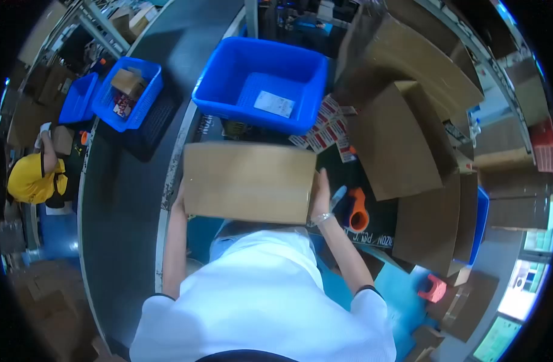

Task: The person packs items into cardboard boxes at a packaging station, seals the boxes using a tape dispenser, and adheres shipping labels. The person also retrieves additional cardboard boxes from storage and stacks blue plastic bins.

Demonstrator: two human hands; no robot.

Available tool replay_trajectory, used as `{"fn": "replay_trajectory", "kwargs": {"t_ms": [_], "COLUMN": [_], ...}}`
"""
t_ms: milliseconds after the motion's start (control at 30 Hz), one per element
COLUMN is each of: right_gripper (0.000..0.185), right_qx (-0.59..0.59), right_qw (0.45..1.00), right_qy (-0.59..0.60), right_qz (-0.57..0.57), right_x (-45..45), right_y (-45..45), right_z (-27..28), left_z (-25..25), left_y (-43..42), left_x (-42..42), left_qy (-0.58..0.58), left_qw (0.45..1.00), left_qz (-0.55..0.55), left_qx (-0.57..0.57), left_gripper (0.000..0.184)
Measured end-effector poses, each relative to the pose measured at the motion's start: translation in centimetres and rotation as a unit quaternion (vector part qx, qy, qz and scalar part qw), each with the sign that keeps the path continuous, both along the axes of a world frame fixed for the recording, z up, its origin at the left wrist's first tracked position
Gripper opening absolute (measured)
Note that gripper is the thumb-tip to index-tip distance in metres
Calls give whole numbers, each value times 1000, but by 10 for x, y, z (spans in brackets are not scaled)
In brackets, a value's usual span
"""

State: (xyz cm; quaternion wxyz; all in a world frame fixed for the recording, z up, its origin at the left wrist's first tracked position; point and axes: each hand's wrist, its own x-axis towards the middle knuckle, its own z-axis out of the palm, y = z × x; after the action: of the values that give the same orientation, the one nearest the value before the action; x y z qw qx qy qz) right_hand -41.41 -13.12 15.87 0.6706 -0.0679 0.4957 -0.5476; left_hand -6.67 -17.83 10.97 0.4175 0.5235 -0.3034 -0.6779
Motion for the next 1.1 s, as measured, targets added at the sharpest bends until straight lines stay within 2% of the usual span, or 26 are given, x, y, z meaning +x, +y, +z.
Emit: {"fn": "replay_trajectory", "kwargs": {"t_ms": [100, 133, 167, 200, 233, 267, 367, 400, 467, 567, 600, 667, 733, 800, 833, 867, 967, 1000, 1067, 1100], "right_gripper": [73, 60, 41, 34, 27, 20, 18, 17, 23, 38, 57, 79, 95, 103, 102, 101, 87, 80, 65, 56], "right_qx": [22, -14, -33, -39, -47, -160, -303, -347, -328, -234, -210, -111, -132, -90, -91, -88, -93, -109, -147, -167], "right_qw": [993, 993, 999, 985, 936, 833, 646, 605, 601, 535, 452, 385, 384, 420, 414, 409, 381, 387, 410, 426], "right_qy": [-75, -113, -18, 162, 338, 522, 678, 699, 702, 730, 766, 805, 798, 778, 775, 772, 774, 780, 789, 793], "right_qz": [-91, -22, -13, 39, 87, 85, 173, 157, 195, 355, 407, 438, 445, 459, 468, 478, 497, 480, 433, 402], "right_x": [-19, -15, -22, -9, 4, 7, 21, 22, 27, 11, 11, 14, 15, 26, 28, 27, 14, 11, 5, 1], "right_y": [-8, -22, -33, -41, -49, -59, -116, -144, -196, -283, -289, -307, -312, -312, -315, -314, -305, -307, -310, -306], "right_z": [-44, -31, -68, -46, -23, -32, 19, 13, 8, -64, -78, -123, -125, -104, -100, -97, -102, -104, -118, -126], "left_z": [7, 37, 33, 26, 19, 21, -7, -3, 8, 4, -3, 4, -2, 1, 2, 0, -40, -91, -83, -44], "left_y": [9, 5, 3, 1, -2, -3, 5, 3, 2, -2, -3, -6, -17, -25, -33, -42, -101, -140, -201, -214], "left_x": [32, 23, 25, 27, 30, 23, 14, 13, 13, 16, 19, 20, 24, 24, 25, 29, 59, 95, 135, 137], "left_qy": [108, 124, 99, 75, 50, 68, -128, -95, -27, -59, -72, -91, -76, -29, -5, -40, -37, 119, 240, 199], "left_qw": [993, 990, 993, 994, 996, 993, 981, 987, 996, 991, 989, 987, 989, 992, 991, 987, 998, 987, 926, 885], "left_qz": [42, 38, 38, 38, 38, 29, -34, -30, -23, -39, -48, -56, -67, -65, -69, -91, 25, 91, 287, 420], "left_qx": [32, -56, -59, -63, -68, -91, -144, -123, -79, -109, -119, -118, -107, -107, -111, -125, -47, -61, -40, -9], "left_gripper": [52, 53, 54, 54, 54, 56, 73, 78, 88, 89, 90, 91, 91, 90, 89, 84, 72, 66, 61, 60]}}
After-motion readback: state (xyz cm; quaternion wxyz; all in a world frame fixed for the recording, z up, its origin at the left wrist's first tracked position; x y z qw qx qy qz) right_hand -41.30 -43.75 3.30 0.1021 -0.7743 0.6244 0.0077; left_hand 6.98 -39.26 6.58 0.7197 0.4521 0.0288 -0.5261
